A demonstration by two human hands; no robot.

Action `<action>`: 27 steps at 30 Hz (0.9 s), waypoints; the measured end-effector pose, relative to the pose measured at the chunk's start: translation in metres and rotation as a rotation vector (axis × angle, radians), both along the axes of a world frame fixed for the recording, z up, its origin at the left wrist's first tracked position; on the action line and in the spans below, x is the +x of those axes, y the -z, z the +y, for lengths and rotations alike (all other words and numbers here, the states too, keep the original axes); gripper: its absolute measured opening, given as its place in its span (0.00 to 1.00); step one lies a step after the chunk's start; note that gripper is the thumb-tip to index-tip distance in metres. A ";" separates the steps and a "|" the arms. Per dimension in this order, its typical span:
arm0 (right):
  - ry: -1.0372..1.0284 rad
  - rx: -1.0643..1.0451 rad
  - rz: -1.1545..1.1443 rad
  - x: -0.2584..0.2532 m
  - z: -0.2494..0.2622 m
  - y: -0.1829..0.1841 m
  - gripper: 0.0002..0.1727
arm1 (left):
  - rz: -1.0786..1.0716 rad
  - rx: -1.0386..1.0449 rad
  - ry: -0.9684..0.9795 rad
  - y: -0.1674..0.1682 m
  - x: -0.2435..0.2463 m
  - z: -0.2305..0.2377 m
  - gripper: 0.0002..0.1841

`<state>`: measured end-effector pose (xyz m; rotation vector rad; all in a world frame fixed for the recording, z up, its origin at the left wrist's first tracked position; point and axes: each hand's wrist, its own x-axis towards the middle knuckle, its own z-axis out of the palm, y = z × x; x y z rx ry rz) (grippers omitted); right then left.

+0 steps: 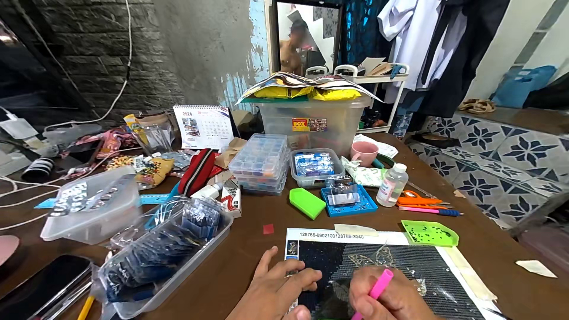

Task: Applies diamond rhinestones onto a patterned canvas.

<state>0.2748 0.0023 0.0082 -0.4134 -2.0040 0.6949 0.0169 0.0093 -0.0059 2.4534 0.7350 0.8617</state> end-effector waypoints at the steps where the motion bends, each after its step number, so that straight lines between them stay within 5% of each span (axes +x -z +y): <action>1: -0.003 0.002 0.000 0.000 0.000 0.000 0.21 | 0.006 -0.005 -0.006 0.000 0.000 0.000 0.39; 27: -0.025 0.015 -0.022 -0.002 -0.001 0.001 0.21 | -0.001 -0.012 -0.071 0.000 0.000 0.000 0.38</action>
